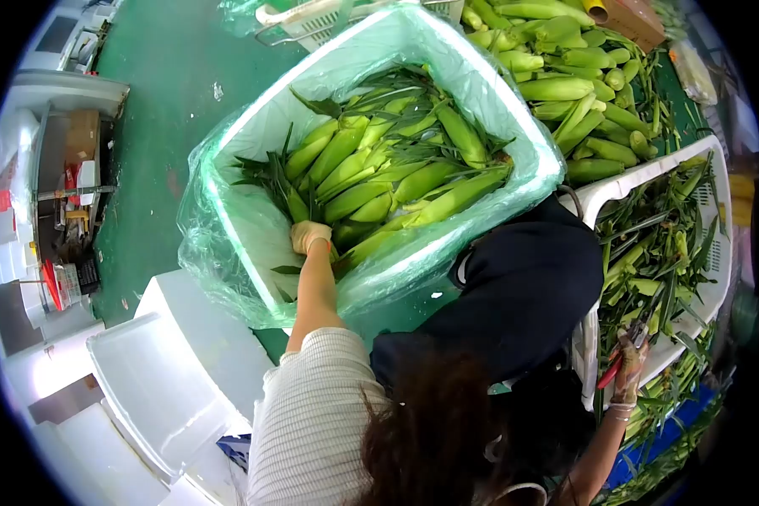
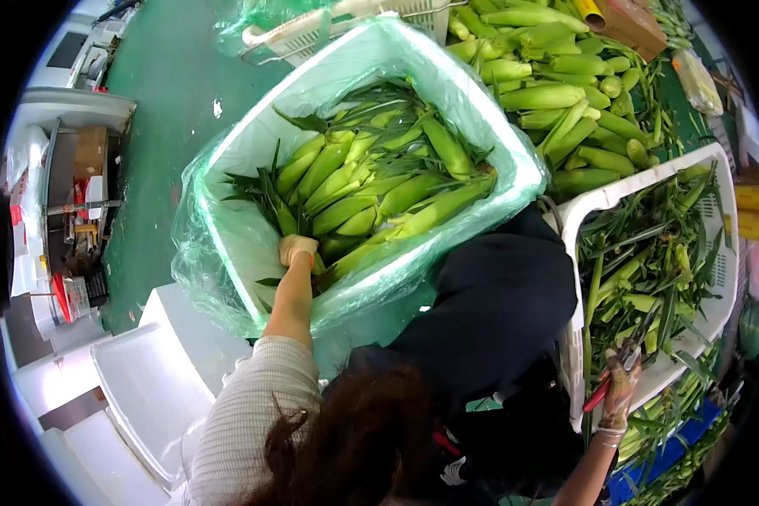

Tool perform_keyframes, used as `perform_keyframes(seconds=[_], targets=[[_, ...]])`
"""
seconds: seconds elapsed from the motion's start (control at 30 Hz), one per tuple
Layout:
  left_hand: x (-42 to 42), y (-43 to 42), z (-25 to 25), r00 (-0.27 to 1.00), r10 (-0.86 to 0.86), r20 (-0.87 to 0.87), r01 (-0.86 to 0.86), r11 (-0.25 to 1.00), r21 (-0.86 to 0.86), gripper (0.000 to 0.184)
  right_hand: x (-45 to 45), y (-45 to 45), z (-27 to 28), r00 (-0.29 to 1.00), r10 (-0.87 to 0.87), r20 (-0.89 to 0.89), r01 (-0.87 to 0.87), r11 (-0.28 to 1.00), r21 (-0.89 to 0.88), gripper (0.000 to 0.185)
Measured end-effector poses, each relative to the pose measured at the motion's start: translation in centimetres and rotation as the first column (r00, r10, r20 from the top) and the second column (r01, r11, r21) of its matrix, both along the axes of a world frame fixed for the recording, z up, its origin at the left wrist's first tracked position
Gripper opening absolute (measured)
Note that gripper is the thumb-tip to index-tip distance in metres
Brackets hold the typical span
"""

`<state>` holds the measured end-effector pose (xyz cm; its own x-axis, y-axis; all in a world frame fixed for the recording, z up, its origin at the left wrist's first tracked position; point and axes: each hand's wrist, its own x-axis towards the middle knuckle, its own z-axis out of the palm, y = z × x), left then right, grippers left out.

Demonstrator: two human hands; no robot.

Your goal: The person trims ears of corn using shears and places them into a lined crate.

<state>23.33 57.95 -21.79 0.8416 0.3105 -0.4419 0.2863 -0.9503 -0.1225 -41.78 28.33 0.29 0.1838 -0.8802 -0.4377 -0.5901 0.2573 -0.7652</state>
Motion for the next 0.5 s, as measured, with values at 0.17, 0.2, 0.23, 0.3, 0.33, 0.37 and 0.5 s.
perform_keyframes(seconds=[0.17,0.2,0.23,0.3,0.33,0.37,0.5], targets=[[5.8,6.6,-6.9,0.939,0.240,-0.245,-0.331,0.821,-0.465,0.046,-0.9,2.6,1.7,0.992,-0.122,-0.039,0.123,0.992,0.027,0.061],[5.3,5.6,-5.6,0.980,0.140,-0.138,-0.185,0.897,-0.401,0.046,-0.8,2.8,1.9,0.991,-0.129,-0.029,0.130,0.991,0.019,0.059],[3.8,3.7,-3.0,0.999,0.025,-0.037,-0.036,0.948,-0.316,0.046,-1.1,3.2,1.5,0.990,-0.138,-0.015,0.138,0.990,0.017,0.059],[2.4,3.1,-2.8,0.999,-0.027,-0.022,0.020,0.961,-0.275,0.035,-2.3,3.7,1.0,0.973,-0.195,0.127,0.192,0.981,0.033,0.057],[2.0,1.9,-2.9,0.996,-0.092,0.016,0.093,0.984,-0.155,0.034,-1.4,4.0,1.5,0.963,-0.250,0.103,0.247,0.968,0.043,0.057],[1.2,1.2,-2.3,0.991,-0.129,0.040,0.131,0.990,-0.053,0.033,-1.6,4.4,1.7,0.957,-0.276,0.086,0.271,0.961,0.058,0.055],[1.0,-0.2,1.2,0.993,0.019,-0.115,-0.027,0.997,-0.070,0.032,-2.0,6.2,3.1,0.938,-0.347,0.003,0.343,0.927,0.151,0.055]])
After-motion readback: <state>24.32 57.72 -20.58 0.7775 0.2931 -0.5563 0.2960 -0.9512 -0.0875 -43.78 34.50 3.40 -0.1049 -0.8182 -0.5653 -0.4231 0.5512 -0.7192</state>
